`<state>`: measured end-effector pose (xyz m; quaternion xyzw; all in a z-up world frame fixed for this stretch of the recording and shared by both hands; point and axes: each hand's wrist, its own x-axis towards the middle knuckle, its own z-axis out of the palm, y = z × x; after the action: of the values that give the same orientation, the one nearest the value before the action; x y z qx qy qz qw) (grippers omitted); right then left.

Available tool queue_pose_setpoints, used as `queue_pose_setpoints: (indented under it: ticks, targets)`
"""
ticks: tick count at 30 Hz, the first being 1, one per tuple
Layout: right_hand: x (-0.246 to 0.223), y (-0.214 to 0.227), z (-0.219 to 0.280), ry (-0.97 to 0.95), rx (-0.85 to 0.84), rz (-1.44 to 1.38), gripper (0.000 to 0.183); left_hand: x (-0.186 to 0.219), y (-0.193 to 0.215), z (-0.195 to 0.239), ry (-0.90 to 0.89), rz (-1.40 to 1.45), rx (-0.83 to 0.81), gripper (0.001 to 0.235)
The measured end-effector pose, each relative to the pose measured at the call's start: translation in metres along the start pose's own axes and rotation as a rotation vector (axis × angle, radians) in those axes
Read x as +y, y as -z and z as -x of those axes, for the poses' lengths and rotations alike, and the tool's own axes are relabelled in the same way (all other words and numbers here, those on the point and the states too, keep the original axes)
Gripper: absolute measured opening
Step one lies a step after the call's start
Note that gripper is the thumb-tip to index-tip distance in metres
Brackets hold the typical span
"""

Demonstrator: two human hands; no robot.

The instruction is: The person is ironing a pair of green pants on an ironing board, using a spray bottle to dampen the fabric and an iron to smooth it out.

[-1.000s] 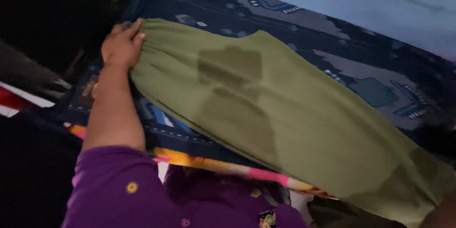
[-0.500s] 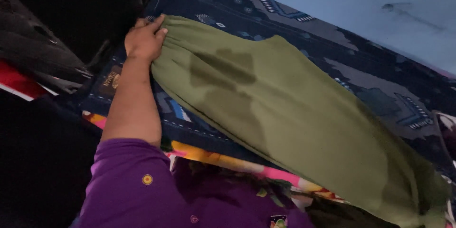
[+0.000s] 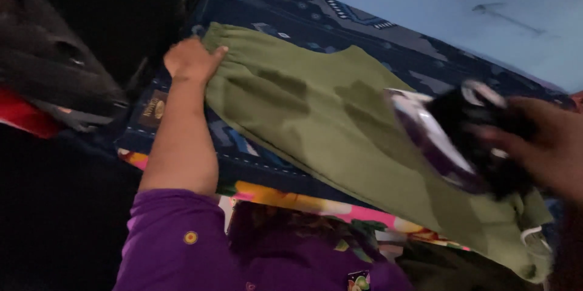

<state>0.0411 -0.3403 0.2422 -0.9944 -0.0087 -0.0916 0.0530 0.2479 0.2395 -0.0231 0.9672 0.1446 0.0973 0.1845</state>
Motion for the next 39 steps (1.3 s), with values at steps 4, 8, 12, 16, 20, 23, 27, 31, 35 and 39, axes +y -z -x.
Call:
queue_pose_setpoints:
  ticks: [4,8,12,16,20,23,27,31,35,39]
  targets:
    - [-0.142,-0.046,-0.017,0.025,-0.129,0.043,0.064,-0.001,0.002,-0.007,-0.012,0.024,-0.107,0.071]
    - [-0.187,-0.096,-0.052,0.09,-0.179,0.041,0.062,-0.001,-0.003,-0.007,0.0,0.044,-0.052,0.066]
    - [-0.222,-0.139,-0.084,0.149,-0.264,0.063,0.062,0.0,-0.003,-0.009,0.008,0.07,-0.102,0.064]
    - [-0.24,-0.186,-0.117,0.159,-0.281,0.104,0.056,0.008,0.014,-0.005,0.033,0.083,-0.207,0.065]
    - [-0.263,-0.203,-0.13,0.168,-0.273,0.227,0.048,0.009,0.023,0.0,0.041,0.136,-0.198,0.065]
    - [-0.27,-0.211,-0.137,0.23,-0.184,0.247,0.04,0.01,0.024,0.0,0.053,0.119,-0.224,0.065]
    - [-0.279,-0.199,-0.135,0.305,-0.182,0.254,0.035,0.008,0.022,0.002,0.028,0.129,-0.202,0.065]
    - [-0.276,-0.189,-0.127,0.34,-0.232,0.263,0.035,0.007,0.03,0.007,0.01,0.158,-0.179,0.065]
    - [-0.264,-0.192,-0.123,0.326,-0.225,0.303,0.033,0.008,0.025,0.002,0.03,0.153,-0.197,0.067]
    - [-0.269,-0.196,-0.121,0.312,-0.189,0.279,0.03,0.004,0.016,-0.001,0.027,0.086,-0.198,0.067]
